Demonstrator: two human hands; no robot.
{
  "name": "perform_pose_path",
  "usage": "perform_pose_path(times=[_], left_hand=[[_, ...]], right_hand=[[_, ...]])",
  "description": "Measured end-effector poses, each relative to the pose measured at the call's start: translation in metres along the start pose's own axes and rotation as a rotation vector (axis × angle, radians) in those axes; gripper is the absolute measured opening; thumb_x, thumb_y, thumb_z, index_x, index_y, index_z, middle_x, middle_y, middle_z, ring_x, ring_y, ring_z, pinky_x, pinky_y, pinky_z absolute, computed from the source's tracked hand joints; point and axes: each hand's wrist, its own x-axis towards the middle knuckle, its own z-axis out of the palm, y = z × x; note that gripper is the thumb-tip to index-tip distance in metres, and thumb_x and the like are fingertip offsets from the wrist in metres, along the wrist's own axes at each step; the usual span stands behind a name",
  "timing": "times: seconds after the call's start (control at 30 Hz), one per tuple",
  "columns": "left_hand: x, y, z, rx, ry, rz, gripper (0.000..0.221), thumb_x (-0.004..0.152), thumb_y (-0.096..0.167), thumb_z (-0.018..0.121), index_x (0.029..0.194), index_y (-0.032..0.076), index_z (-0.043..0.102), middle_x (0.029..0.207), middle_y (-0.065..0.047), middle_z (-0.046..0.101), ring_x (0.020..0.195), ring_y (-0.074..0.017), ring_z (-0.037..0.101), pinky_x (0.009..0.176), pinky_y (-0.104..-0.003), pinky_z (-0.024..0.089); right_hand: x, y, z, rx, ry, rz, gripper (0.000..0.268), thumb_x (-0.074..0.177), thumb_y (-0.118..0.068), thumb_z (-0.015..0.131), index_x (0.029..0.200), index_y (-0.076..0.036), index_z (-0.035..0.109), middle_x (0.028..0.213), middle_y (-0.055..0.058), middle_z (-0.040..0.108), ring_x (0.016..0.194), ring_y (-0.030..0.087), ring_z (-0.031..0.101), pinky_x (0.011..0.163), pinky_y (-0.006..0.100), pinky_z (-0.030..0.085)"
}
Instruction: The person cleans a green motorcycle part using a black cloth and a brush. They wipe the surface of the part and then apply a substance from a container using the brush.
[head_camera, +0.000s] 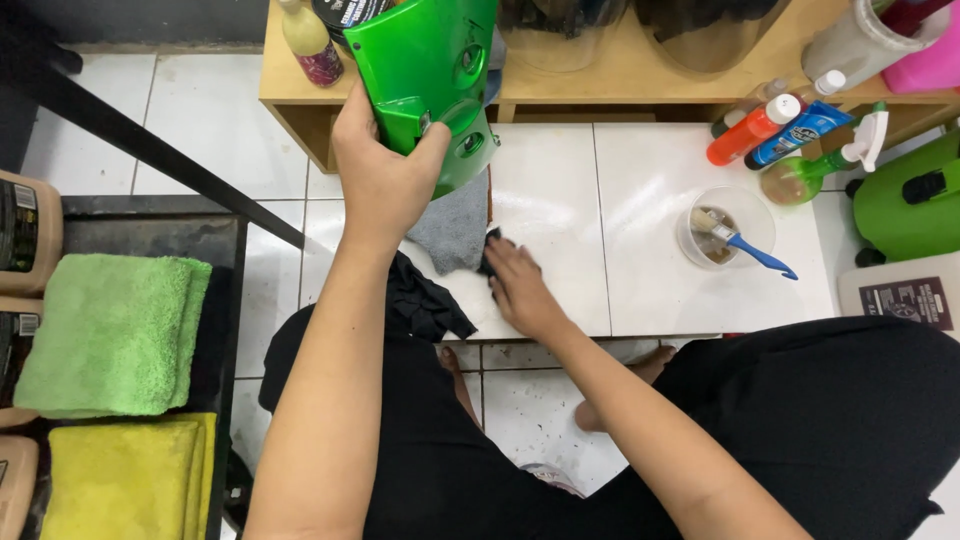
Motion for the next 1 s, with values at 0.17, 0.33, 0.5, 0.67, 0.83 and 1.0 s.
perform_pose_path(times=[0.17, 0.33, 0.5, 0.67, 0.83, 1.0], left_hand=[[0.0, 0.004, -0.004, -0.038, 0.0, -0.006, 0.021, 0.078, 0.003, 0.065, 0.097, 0.005, 0.057, 0.08, 0.0, 0.05, 0.068, -0.0117, 0.044, 0.062, -0.026, 0.042], [-0.001, 0.006, -0.006, -0.023, 0.011, 0.037, 0.017, 0.079, 0.003, 0.065, 0.091, 0.007, 0.053, 0.076, 0.0, 0.047, 0.067, -0.0125, 0.041, 0.062, -0.028, 0.039], [-0.001, 0.002, 0.001, -0.028, -0.024, 0.011, 0.018, 0.079, 0.006, 0.067, 0.092, 0.008, 0.054, 0.075, 0.001, 0.046, 0.063, -0.0115, 0.039, 0.058, -0.027, 0.037], [-0.003, 0.007, -0.002, 0.0, 0.0, 0.031, 0.019, 0.079, 0.006, 0.066, 0.094, 0.006, 0.055, 0.078, 0.0, 0.047, 0.069, -0.0136, 0.042, 0.062, -0.029, 0.039], [-0.003, 0.012, -0.004, -0.061, -0.015, -0.008, 0.025, 0.079, 0.002, 0.064, 0.103, 0.006, 0.058, 0.082, -0.001, 0.052, 0.07, -0.0124, 0.047, 0.064, -0.026, 0.044], [-0.004, 0.007, 0.003, -0.035, -0.03, -0.013, 0.018, 0.079, 0.001, 0.064, 0.094, 0.008, 0.056, 0.077, 0.0, 0.052, 0.064, -0.0104, 0.045, 0.062, -0.026, 0.042]], right_hand=[[-0.033, -0.002, -0.038, 0.049, -0.211, -0.297, 0.045, 0.102, -0.01, 0.048, 0.145, 0.001, 0.051, 0.156, 0.022, 0.046, 0.146, 0.04, 0.043, 0.124, 0.055, 0.03], [-0.013, 0.034, -0.048, -0.041, -0.149, -0.166, 0.044, 0.102, -0.005, 0.045, 0.145, 0.004, 0.046, 0.158, 0.025, 0.039, 0.147, 0.041, 0.038, 0.126, 0.057, 0.023], [-0.012, -0.017, -0.003, -0.092, -0.247, -0.164, 0.052, 0.107, -0.03, 0.035, 0.154, -0.009, 0.043, 0.16, 0.02, 0.042, 0.153, 0.038, 0.031, 0.126, 0.058, 0.016], [-0.048, -0.001, -0.046, -0.089, -0.325, -0.273, 0.047, 0.102, -0.025, 0.045, 0.145, -0.009, 0.051, 0.162, 0.012, 0.042, 0.152, 0.03, 0.035, 0.127, 0.057, 0.012], [-0.034, 0.052, -0.08, -0.154, -0.086, 0.026, 0.045, 0.093, -0.013, 0.045, 0.137, -0.006, 0.051, 0.161, 0.02, 0.041, 0.149, 0.04, 0.039, 0.123, 0.068, 0.014], [0.015, 0.056, -0.051, -0.226, 0.041, 0.256, 0.069, 0.102, -0.031, 0.038, 0.161, 0.0, 0.022, 0.166, 0.025, 0.026, 0.154, 0.041, 0.026, 0.125, 0.061, 0.007]])
